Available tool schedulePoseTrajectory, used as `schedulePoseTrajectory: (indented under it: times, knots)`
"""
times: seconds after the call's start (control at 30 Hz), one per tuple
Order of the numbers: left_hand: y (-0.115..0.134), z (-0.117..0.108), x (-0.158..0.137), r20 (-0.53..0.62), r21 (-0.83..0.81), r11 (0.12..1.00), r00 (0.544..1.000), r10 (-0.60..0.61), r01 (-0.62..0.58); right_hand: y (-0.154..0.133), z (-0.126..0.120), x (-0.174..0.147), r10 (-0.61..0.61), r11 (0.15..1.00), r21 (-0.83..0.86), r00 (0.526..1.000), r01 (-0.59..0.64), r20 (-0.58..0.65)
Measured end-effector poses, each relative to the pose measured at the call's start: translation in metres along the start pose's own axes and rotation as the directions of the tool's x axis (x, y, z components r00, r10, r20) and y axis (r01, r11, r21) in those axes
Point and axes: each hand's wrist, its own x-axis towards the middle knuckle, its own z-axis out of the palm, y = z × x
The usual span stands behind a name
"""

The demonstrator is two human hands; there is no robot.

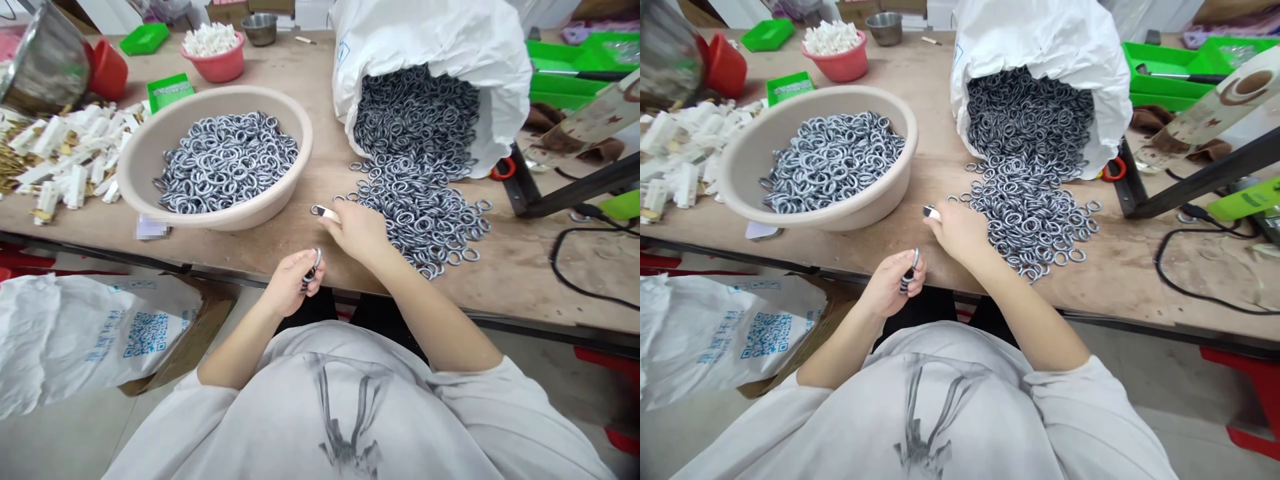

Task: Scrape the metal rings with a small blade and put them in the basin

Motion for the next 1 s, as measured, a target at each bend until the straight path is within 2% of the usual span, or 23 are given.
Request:
schedulePoseTrajectory:
  times: [0.07, 0.2, 0.27, 0.33, 0.37, 0.4, 0.43, 0.47, 0.5, 0.53, 0.57, 0.6, 0.63, 0.67, 0.73, 0.8, 0.87, 0.93, 1.0]
  knots:
    - [0.004, -0.004, 0.003, -0.043, 0.020, 0.999, 0.998, 0.044, -0.044, -0.010, 0.003, 0.016, -0.049, 0.995, -0.082, 0.996, 0.055, 0.073]
    - [0.014, -0.011, 0.005, -0.112, 0.000, 0.998, 0.992, 0.065, -0.066, -0.017, 0.009, 0.029, -0.038, 0.990, -0.127, 0.987, 0.057, 0.154]
    - [0.016, -0.012, 0.005, -0.148, -0.048, 0.997, 0.988, 0.049, -0.057, -0.012, 0.008, 0.024, -0.042, 0.998, -0.035, 0.991, 0.047, 0.124]
    - [0.016, -0.013, 0.006, -0.175, -0.090, 0.995, 0.984, 0.037, -0.054, -0.006, 0.006, 0.009, -0.049, 0.969, 0.246, 0.995, 0.028, 0.083]
    - [0.014, -0.012, 0.007, -0.184, -0.094, 0.994, 0.982, 0.044, -0.062, -0.004, 0.005, 0.000, -0.054, 0.894, 0.448, 0.996, 0.014, 0.077]
    - [0.011, -0.010, 0.009, -0.188, -0.084, 0.994, 0.980, 0.059, -0.076, -0.003, 0.004, -0.011, -0.063, 0.743, 0.670, 0.994, -0.011, 0.086]
    - [0.008, -0.008, 0.010, -0.180, -0.061, 0.994, 0.981, 0.079, -0.091, -0.004, 0.004, -0.022, -0.070, 0.535, 0.843, 0.993, -0.046, 0.099]
    - [0.004, -0.006, 0.012, -0.163, -0.031, 0.994, 0.981, 0.103, -0.109, -0.007, 0.005, -0.032, -0.094, 0.338, 0.936, 0.986, -0.097, 0.136]
    - [0.000, -0.003, 0.014, -0.142, -0.003, 0.991, 0.981, 0.130, -0.132, -0.011, 0.006, -0.042, -0.105, 0.187, 0.972, 0.981, -0.144, 0.165]
    - [-0.005, 0.000, 0.015, -0.120, 0.018, 0.987, 0.980, 0.158, -0.157, -0.015, 0.008, -0.050, -0.096, 0.077, 0.982, 0.979, -0.173, 0.180]
    - [-0.008, 0.002, 0.016, -0.101, 0.034, 0.983, 0.978, 0.184, -0.182, -0.019, 0.010, -0.056, -0.077, 0.015, 0.982, 0.979, -0.189, 0.190]
    - [-0.011, 0.004, 0.017, -0.087, 0.044, 0.977, 0.974, 0.210, -0.207, -0.022, 0.012, -0.061, -0.036, -0.003, 0.983, 0.982, -0.184, 0.184]
    - [-0.013, 0.006, 0.017, -0.081, 0.049, 0.973, 0.970, 0.229, -0.225, -0.023, 0.014, -0.064, 0.016, 0.020, 0.987, 0.987, -0.159, 0.158]
    - [-0.014, 0.008, 0.017, -0.080, 0.049, 0.971, 0.968, 0.237, -0.234, -0.023, 0.015, -0.066, 0.076, 0.080, 0.990, 0.991, -0.120, 0.114]
    - [-0.013, 0.010, 0.017, -0.082, 0.032, 0.976, 0.972, 0.219, -0.217, -0.017, 0.015, -0.070, 0.150, 0.293, 0.955, 0.989, -0.037, -0.008]
    - [-0.009, 0.011, 0.016, -0.078, -0.006, 0.984, 0.981, 0.176, -0.177, -0.009, 0.012, -0.074, 0.092, 0.546, 0.836, 0.988, 0.053, -0.123]
    - [-0.005, 0.011, 0.015, -0.063, -0.040, 0.989, 0.988, 0.141, -0.143, -0.004, 0.007, -0.078, -0.045, 0.729, 0.668, 0.984, 0.152, -0.175]
    - [-0.003, 0.012, 0.014, -0.052, -0.059, 0.991, 0.992, 0.119, -0.122, -0.002, 0.002, -0.082, -0.146, 0.811, 0.537, 0.970, 0.231, -0.196]
    - [-0.003, 0.013, 0.013, -0.050, -0.065, 0.992, 0.993, 0.103, -0.107, -0.004, 0.000, -0.083, -0.178, 0.847, 0.463, 0.960, 0.262, -0.217]
